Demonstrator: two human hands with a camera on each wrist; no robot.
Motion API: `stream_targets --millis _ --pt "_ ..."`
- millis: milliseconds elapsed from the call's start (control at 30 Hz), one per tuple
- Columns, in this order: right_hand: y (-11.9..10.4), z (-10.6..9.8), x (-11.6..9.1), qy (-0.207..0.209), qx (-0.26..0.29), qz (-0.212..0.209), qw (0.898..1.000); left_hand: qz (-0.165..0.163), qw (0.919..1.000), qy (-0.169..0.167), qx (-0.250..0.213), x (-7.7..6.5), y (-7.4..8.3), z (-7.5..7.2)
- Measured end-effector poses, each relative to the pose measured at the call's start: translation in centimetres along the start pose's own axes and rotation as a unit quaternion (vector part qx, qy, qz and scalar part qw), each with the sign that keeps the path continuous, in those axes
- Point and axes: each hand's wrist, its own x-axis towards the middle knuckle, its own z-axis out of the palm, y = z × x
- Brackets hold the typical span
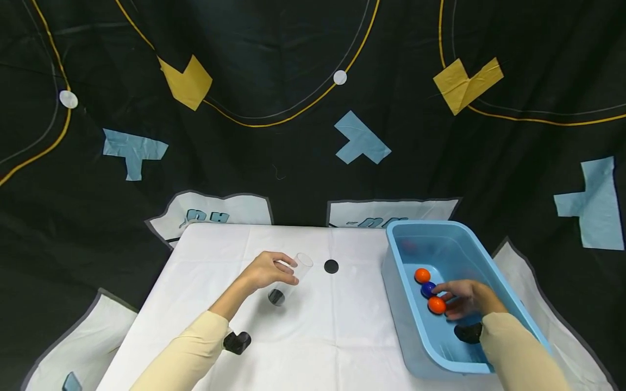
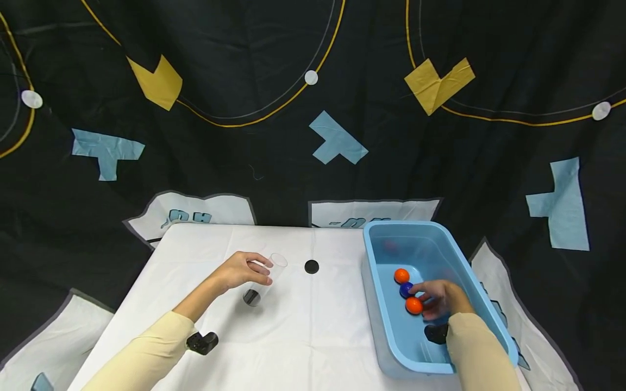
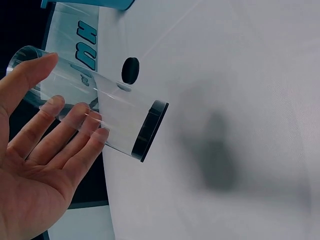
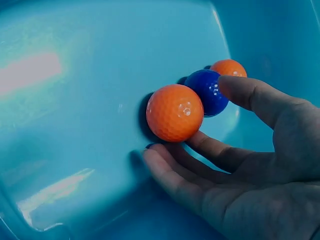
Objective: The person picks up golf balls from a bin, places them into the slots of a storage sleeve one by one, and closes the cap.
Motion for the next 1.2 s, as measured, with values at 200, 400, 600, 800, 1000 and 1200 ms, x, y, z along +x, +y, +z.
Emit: stream_targets --millis 200,400,600,800,1000,1200 --pt "0.0 0.1 0.6 0.009 0.016 -0.002 1.000 -0.002 1.0000 0.000 0.007 0.1 -0.1 -0.1" --pt "0.0 0.0 0.9 -0.016 0.022 -0.007 1.000 -0.004 0.9999 0.005 0.011 0.1 0.0 -0.1" --pt "0.3 0.1 1.1 -0.038 0.016 -0.015 0.999 -0.008 0.9997 0.008 0.022 0.2 -0.1 0.1" --pt "0.5 0.2 1.2 -0.043 0.032 -0.007 0.999 -0.007 0.9997 0.008 0.022 0.4 -0.3 0.2" --pt "0.6 0.2 1.1 -0.047 0.031 0.003 0.998 -0.009 0.9996 0.008 0.026 0.2 -0.2 0.3" --pt "0.4 0.0 0.7 -0.054 0.013 0.015 0.998 -0.011 0.9998 0.008 0.017 0.2 0.0 0.2"
